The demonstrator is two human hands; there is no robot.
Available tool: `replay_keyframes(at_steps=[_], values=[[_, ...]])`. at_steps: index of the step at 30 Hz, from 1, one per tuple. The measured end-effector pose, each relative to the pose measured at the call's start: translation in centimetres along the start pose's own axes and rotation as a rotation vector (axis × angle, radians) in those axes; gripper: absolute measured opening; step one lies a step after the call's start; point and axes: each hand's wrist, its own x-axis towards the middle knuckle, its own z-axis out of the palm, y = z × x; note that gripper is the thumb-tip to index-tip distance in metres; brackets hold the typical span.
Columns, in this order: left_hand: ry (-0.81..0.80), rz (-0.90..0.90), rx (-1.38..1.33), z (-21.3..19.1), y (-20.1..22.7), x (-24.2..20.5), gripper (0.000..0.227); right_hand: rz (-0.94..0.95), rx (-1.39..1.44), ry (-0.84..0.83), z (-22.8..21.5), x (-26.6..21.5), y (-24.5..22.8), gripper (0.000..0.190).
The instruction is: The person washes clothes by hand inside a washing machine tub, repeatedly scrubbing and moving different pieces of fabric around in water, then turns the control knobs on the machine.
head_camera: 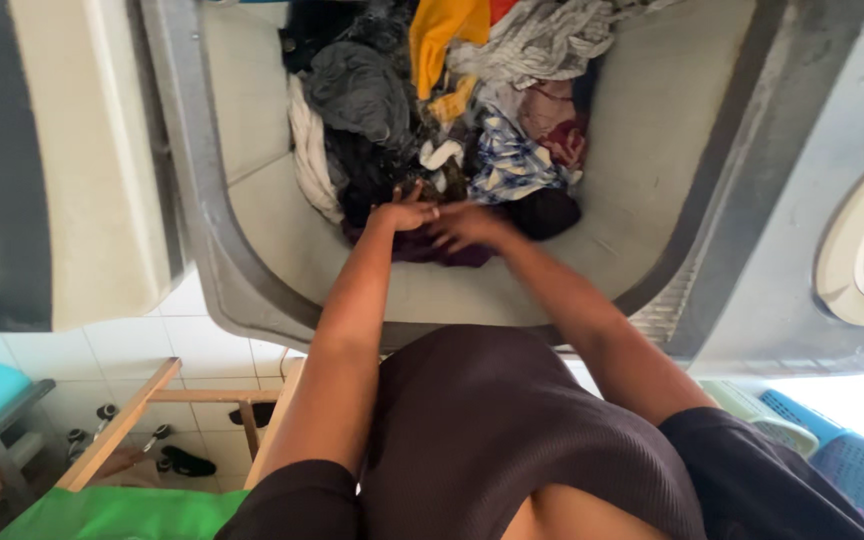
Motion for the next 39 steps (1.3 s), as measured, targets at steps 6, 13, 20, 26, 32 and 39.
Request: replay_keyframes(at_steps=[6, 13, 20, 26, 32, 39], values=[[-0.269, 0.034, -0.012, 1.2, -2.3, 0.2, 0.101, -0.256, -0.678, 0.721, -12.6, -7.6, -7.3, 0.023], [-0.249, -0.209, -0.023, -1.7, 1.8, -5.9, 0.105, -0.623, -1.242, 1.208, -18.3, -11.6, -12.8, 0.081], [-0.188, 0.070, -0.040, -0.5, 0.5, -2.9, 0.064, -0.021, -1.478, 1.000, -8.6, -5.2, -4.3, 0.112], [0.134, 0.147, -0.224, 1.1, -2.7, 4.0, 0.063, 0.232, -1.435, 0.268, 7.8, -2.1, 0.6, 0.093], [0.177, 0.147, -0.081, 2.1, -3.6, 4.0, 0.058, 0.078, -1.344, 0.118, 8.2, 0.5, 0.8, 0.077], [0.174, 0.162, -0.128, 1.6, -2.2, 3.2, 0.068, -0.507, -0.984, 0.404, -8.7, -4.8, -3.6, 0.033]])
